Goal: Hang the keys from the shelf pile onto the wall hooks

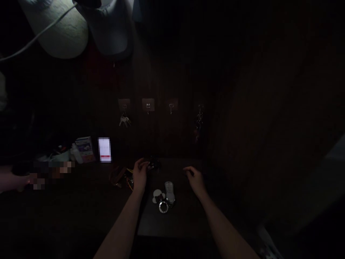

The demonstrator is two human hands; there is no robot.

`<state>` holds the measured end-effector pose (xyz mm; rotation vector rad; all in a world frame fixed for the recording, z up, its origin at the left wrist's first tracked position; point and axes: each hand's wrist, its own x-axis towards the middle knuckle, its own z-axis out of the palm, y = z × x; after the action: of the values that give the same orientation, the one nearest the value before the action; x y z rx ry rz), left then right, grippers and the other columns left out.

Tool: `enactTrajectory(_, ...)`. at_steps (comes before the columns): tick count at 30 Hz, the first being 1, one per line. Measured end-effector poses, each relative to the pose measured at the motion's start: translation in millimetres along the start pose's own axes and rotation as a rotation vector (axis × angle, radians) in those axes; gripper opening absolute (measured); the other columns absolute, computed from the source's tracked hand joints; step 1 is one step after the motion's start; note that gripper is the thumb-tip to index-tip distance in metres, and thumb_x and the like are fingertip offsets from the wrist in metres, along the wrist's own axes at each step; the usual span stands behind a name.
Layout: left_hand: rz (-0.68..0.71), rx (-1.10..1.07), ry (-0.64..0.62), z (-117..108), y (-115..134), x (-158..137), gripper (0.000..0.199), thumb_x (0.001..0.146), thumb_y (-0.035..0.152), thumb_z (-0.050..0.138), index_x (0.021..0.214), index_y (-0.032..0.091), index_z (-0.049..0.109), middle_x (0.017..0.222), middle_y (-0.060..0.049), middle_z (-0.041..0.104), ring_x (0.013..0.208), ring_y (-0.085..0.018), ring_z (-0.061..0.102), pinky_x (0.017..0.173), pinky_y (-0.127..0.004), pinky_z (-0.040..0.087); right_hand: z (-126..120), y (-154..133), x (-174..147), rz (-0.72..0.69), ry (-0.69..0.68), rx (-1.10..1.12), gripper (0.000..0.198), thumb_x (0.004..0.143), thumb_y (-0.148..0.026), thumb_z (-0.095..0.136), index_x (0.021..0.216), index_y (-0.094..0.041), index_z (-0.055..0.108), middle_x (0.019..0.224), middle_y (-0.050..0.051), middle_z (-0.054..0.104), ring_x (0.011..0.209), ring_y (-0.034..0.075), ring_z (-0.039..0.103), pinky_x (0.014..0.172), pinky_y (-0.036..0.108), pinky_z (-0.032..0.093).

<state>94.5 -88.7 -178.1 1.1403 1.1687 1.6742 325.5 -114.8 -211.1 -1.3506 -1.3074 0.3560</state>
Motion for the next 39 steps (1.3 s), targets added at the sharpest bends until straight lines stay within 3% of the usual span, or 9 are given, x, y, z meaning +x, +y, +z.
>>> enactTrajectory(5,0.154,0.292,-0.169,-13,1,3,0.023,0.075,0.018,0.049,0.096,0.019,0.060,0.098,-0.005,0.067,0.095,-0.019,0.061,0.088,-0.034,0.045,-1,-3,1,-0.006,-0.018,0.006,0.020,0.068,-0.027,0.045,0.070,-0.024,0.065,0.077,0.001,0.067,0.080,0.021,0.062,0.075,0.034,0.045)
enactTrajectory(12,0.460,0.740,-0.462,-11,-9,9,0.038,0.079,0.016,0.046,0.117,0.018,0.053,0.122,-0.010,0.056,0.115,-0.021,0.050,0.100,-0.037,0.036,0,0,0,0.000,-0.045,-0.006,0.021,0.069,-0.028,0.045,0.072,-0.023,0.065,0.080,0.002,0.067,0.080,0.021,0.062,0.078,0.035,0.045)
enactTrajectory(16,0.490,0.946,-0.459,0,-14,20,0.049,0.081,0.027,0.050,0.128,0.015,0.043,0.136,-0.015,0.042,0.126,-0.026,0.038,0.104,-0.040,0.031,1,-1,1,-0.003,-0.063,-0.036,0.022,0.070,-0.030,0.044,0.072,-0.022,0.065,0.080,0.002,0.068,0.080,0.021,0.061,0.076,0.035,0.044)
enactTrajectory(20,0.422,1.101,-0.390,12,-18,32,0.055,0.084,0.039,0.046,0.132,0.014,0.038,0.139,-0.020,0.036,0.130,-0.032,0.029,0.103,-0.047,0.026,1,-4,1,-0.003,-0.065,-0.043,0.022,0.068,-0.031,0.045,0.070,-0.023,0.065,0.077,0.002,0.068,0.079,0.021,0.061,0.074,0.033,0.044)
enactTrajectory(27,0.284,1.189,-0.512,25,-28,31,0.052,0.085,0.044,0.042,0.129,0.017,0.042,0.142,-0.020,0.032,0.131,-0.034,0.029,0.103,-0.054,0.022,3,-2,1,-0.028,-0.077,-0.049,0.022,0.069,-0.031,0.044,0.070,-0.024,0.065,0.078,0.001,0.068,0.080,0.021,0.062,0.075,0.033,0.044)
enactTrajectory(39,0.530,1.049,-0.686,37,-27,-7,0.039,0.082,0.033,0.053,0.120,0.026,0.049,0.139,-0.011,0.037,0.128,-0.029,0.032,0.102,-0.054,0.027,3,-4,0,-0.040,-0.091,-0.079,0.022,0.069,-0.030,0.043,0.071,-0.024,0.065,0.078,0.001,0.068,0.080,0.021,0.062,0.076,0.033,0.044)
